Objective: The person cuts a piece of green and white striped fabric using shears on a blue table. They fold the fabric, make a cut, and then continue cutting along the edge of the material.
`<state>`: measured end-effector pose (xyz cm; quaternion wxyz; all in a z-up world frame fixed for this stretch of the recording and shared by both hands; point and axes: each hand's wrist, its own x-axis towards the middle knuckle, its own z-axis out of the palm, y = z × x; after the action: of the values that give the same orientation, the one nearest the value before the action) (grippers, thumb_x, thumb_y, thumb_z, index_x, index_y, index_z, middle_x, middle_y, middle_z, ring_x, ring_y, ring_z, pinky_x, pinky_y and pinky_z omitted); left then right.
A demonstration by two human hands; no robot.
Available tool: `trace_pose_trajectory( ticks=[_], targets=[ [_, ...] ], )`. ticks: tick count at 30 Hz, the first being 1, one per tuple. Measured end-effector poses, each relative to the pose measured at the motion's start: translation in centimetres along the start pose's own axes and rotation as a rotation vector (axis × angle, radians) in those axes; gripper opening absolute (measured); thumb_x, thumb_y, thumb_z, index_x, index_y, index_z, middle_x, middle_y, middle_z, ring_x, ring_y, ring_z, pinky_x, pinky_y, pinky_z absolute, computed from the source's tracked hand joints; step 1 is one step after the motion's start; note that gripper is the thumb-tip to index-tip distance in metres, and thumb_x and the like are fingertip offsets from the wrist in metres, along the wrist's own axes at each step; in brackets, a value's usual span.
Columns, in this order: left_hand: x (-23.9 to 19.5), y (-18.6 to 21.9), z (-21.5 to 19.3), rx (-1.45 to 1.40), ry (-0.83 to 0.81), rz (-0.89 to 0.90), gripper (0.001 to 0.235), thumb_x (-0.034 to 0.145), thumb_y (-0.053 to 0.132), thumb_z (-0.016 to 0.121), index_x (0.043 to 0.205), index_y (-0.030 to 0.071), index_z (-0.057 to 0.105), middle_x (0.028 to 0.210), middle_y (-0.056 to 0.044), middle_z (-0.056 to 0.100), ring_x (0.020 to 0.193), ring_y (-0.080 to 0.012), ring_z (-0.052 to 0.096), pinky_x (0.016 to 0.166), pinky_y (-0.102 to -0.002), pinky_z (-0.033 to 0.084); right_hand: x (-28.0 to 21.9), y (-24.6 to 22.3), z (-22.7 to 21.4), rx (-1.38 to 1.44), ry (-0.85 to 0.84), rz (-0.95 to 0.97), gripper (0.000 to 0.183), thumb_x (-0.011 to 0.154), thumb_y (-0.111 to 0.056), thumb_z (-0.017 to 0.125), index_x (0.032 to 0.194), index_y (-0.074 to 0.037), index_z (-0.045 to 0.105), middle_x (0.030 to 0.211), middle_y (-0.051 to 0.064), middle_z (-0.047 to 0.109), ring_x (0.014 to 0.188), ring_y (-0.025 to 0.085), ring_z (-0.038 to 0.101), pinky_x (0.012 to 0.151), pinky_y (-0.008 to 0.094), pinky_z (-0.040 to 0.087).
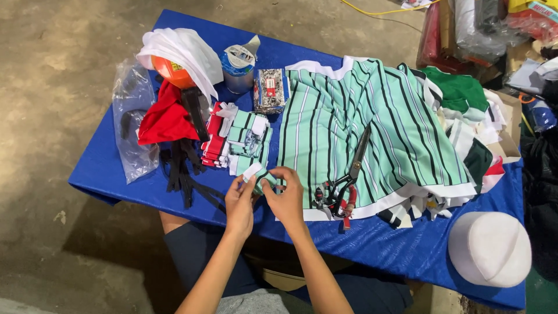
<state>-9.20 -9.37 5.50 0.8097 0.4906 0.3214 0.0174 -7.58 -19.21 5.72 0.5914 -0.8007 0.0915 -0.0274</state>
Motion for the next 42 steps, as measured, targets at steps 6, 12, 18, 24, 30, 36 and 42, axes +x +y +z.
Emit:
trace_pose_trajectory(
  ticks=[6, 12, 18, 24, 30, 36, 42],
  targets=[
    [3.0, 0.2, -1.6, 0.204, 0.072, 0.175, 0.033, 0.097, 0.022, 0.076, 0.122, 0.002, 0.066, 0.112, -0.012, 0.059, 0.107, -0.0217, 0.055, 0.096, -0.043, 0.051, 3.9, 6.3, 3.4, 0.138, -0.171, 0.177, 0.044, 0.082, -0.029, 0.088, 0.114, -0.001, 0.077, 0.111, 0.022, 0.075, 0.104, 0.033, 0.074, 0.080, 0.039, 0.062],
    [6.0, 0.9, -3.4, 0.794, 0.290, 0.635, 0.060, 0.081, 0.018, 0.083, 0.135, 0.013, 0.056, 0.117, -0.012, 0.068, 0.107, -0.0335, 0.059, 0.090, -0.053, 0.044, 7.6, 4.7, 7.2, 0.034, -0.193, -0.021, 0.032, 0.085, -0.024, 0.085, 0.107, -0.001, 0.079, 0.096, 0.021, 0.076, 0.091, 0.031, 0.075, 0.070, 0.037, 0.061],
    [5.8, 0.5, -4.4, 1.345, 0.058, 0.980, 0.030, 0.090, 0.011, 0.071, 0.120, 0.015, 0.073, 0.129, -0.004, 0.062, 0.125, -0.0265, 0.055, 0.095, -0.044, 0.044, 7.9, 2.3, 7.1, -0.117, -0.108, -0.034, 0.030, 0.082, -0.012, 0.084, 0.104, 0.006, 0.076, 0.092, 0.027, 0.074, 0.087, 0.037, 0.075, 0.061, 0.040, 0.059],
    [7.5, -1.3, -4.6, 1.550, -0.013, 0.964, 0.064, 0.088, 0.013, 0.072, 0.150, 0.013, 0.053, 0.139, -0.011, 0.049, 0.135, -0.0315, 0.041, 0.104, -0.055, 0.033, 7.5, 1.2, 6.8, -0.074, -0.064, -0.047, 0.026, 0.083, -0.009, 0.083, 0.099, 0.006, 0.067, 0.095, 0.027, 0.072, 0.090, 0.037, 0.074, 0.068, 0.042, 0.062],
    [7.8, -0.2, -3.5, 1.672, -0.026, 0.901, 0.073, 0.080, 0.004, 0.073, 0.150, 0.008, 0.051, 0.142, -0.011, 0.044, 0.138, -0.0317, 0.034, 0.103, -0.057, 0.026, 7.7, 0.4, 6.6, -0.129, 0.011, -0.194, 0.031, 0.081, -0.013, 0.085, 0.098, 0.003, 0.063, 0.094, 0.025, 0.067, 0.093, 0.040, 0.072, 0.075, 0.046, 0.062],
    [10.4, -1.2, -4.6, 1.579, -0.029, 0.920, 0.073, 0.078, 0.027, 0.074, 0.147, 0.009, 0.056, 0.139, -0.011, 0.044, 0.140, -0.0337, 0.030, 0.101, -0.065, 0.025, 6.2, 3.5, 5.6, -0.174, -0.129, -0.352, 0.016, 0.092, -0.013, 0.074, 0.106, -0.006, 0.074, 0.098, 0.013, 0.066, 0.094, 0.034, 0.072, 0.076, 0.040, 0.062],
    [4.8, 1.0, -2.3, 1.404, -0.003, 1.021, 0.078, 0.073, 0.013, 0.068, 0.150, 0.008, 0.052, 0.141, -0.013, 0.043, 0.137, -0.0356, 0.032, 0.098, -0.064, 0.027, 3.9, 2.3, -4.1, -0.159, 0.032, -0.206, 0.018, 0.091, -0.010, 0.075, 0.109, -0.008, 0.073, 0.105, 0.014, 0.071, 0.108, 0.035, 0.069, 0.094, 0.046, 0.055]
  ],
)
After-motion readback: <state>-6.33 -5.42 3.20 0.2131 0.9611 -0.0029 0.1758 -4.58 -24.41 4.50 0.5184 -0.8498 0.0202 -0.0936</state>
